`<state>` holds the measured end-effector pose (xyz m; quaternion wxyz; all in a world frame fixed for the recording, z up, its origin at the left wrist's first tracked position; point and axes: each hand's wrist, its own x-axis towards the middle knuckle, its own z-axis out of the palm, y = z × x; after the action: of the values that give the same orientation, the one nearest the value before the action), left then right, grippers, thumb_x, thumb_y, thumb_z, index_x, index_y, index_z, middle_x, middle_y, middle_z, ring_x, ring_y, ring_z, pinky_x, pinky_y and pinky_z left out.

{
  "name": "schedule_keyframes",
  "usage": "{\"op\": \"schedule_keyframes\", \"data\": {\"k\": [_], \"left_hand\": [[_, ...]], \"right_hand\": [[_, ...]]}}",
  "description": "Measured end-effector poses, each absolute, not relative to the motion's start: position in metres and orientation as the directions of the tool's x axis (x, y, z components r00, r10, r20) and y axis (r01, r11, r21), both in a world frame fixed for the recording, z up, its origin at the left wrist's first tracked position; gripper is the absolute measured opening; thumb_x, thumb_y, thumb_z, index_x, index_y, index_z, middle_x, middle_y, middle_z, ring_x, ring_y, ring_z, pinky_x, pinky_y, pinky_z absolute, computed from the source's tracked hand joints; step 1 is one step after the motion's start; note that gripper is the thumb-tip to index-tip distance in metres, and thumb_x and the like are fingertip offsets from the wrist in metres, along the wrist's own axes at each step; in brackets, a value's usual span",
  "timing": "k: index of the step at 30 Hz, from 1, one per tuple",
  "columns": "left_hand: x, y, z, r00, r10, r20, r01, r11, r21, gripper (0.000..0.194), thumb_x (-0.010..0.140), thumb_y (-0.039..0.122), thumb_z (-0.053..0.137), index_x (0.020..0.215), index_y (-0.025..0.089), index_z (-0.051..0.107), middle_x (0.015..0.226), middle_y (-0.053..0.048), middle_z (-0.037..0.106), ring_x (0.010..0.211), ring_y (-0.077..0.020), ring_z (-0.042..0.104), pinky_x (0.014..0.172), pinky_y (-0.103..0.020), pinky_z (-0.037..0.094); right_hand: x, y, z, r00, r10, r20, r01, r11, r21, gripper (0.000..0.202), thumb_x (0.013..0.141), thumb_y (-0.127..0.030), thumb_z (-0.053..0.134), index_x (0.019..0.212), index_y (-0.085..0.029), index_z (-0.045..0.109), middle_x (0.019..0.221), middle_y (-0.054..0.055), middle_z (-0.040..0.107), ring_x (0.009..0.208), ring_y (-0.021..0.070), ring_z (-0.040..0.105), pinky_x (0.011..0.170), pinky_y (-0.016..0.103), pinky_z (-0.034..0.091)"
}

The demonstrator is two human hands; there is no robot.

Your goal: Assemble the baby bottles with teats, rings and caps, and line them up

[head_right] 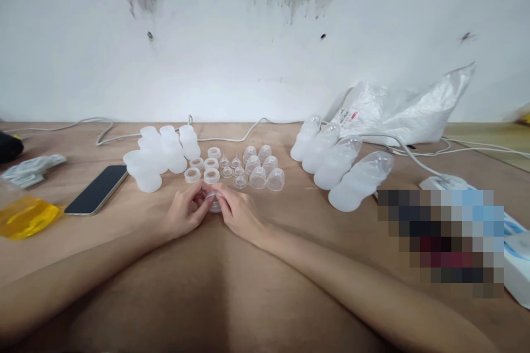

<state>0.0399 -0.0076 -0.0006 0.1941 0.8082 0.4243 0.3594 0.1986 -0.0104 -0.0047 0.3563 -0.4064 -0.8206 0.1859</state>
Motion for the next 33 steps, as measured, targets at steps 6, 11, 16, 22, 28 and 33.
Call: {"op": "schedule_keyframes", "data": {"k": [6, 11, 16, 22, 28, 33], "left_hand": [[0.0393, -0.0062, -0.002, 0.361, 0.853, 0.377, 0.575, -0.522, 0.63, 0.009, 0.083, 0.024, 0.043, 0.089, 0.019, 0.048, 0.073, 0.001, 0.061, 0.061, -0.012, 0.057, 0.054, -0.02, 0.041], [0.0394, -0.0088, -0.002, 0.397, 0.844, 0.361, 0.584, -0.536, 0.61, 0.015, 0.086, 0.026, 0.038, 0.097, 0.02, 0.047, 0.083, -0.002, 0.064, 0.069, -0.014, 0.059, 0.056, -0.022, 0.043], [0.0404, -0.0099, 0.0005, 0.38, 0.852, 0.36, 0.608, -0.524, 0.597, 0.011, 0.085, 0.025, 0.04, 0.09, 0.019, 0.048, 0.077, 0.0, 0.063, 0.061, -0.0127, 0.058, 0.054, -0.022, 0.04], [0.0419, -0.0083, 0.0006, 0.358, 0.866, 0.348, 0.677, -0.498, 0.542, 0.007, 0.083, 0.023, 0.042, 0.083, 0.019, 0.048, 0.067, 0.002, 0.061, 0.053, -0.0121, 0.054, 0.049, -0.021, 0.036], [0.0394, -0.0071, -0.0016, 0.365, 0.868, 0.335, 0.646, -0.496, 0.581, 0.012, 0.084, 0.024, 0.041, 0.092, 0.021, 0.049, 0.079, 0.001, 0.064, 0.056, -0.0111, 0.055, 0.053, -0.021, 0.039], [0.0379, -0.011, 0.0003, 0.401, 0.857, 0.323, 0.638, -0.515, 0.573, 0.016, 0.081, 0.02, 0.041, 0.096, 0.019, 0.047, 0.067, 0.002, 0.06, 0.052, -0.0112, 0.054, 0.051, -0.021, 0.039]], "right_hand": [[0.1978, -0.0097, -0.0037, -0.387, 0.833, 0.395, 0.556, 0.552, -0.621, 0.024, 0.087, -0.023, 0.033, 0.107, -0.018, 0.046, 0.082, 0.004, 0.063, 0.066, 0.0148, 0.06, 0.062, 0.026, 0.044], [0.1985, -0.0108, -0.0028, -0.38, 0.83, 0.407, 0.557, 0.557, -0.616, 0.023, 0.088, -0.024, 0.031, 0.104, -0.016, 0.046, 0.079, 0.005, 0.063, 0.071, 0.0163, 0.061, 0.064, 0.026, 0.044], [0.1967, -0.0112, -0.0031, -0.385, 0.815, 0.434, 0.599, 0.578, -0.554, 0.023, 0.087, -0.02, 0.033, 0.103, -0.017, 0.048, 0.09, 0.007, 0.064, 0.078, 0.0179, 0.061, 0.067, 0.027, 0.044], [0.1936, -0.0093, -0.0066, -0.371, 0.833, 0.409, 0.685, 0.544, -0.486, 0.024, 0.085, -0.017, 0.033, 0.103, -0.019, 0.049, 0.089, 0.006, 0.065, 0.075, 0.0192, 0.062, 0.064, 0.028, 0.044], [0.1976, -0.0077, -0.0013, -0.416, 0.828, 0.377, 0.623, 0.561, -0.545, 0.021, 0.086, -0.02, 0.033, 0.104, -0.017, 0.044, 0.089, 0.006, 0.063, 0.074, 0.0175, 0.061, 0.065, 0.028, 0.044], [0.202, -0.0093, -0.0013, -0.458, 0.801, 0.386, 0.572, 0.598, -0.561, 0.025, 0.087, -0.017, 0.031, 0.108, -0.018, 0.042, 0.088, 0.006, 0.063, 0.075, 0.0159, 0.061, 0.067, 0.026, 0.045]]}}
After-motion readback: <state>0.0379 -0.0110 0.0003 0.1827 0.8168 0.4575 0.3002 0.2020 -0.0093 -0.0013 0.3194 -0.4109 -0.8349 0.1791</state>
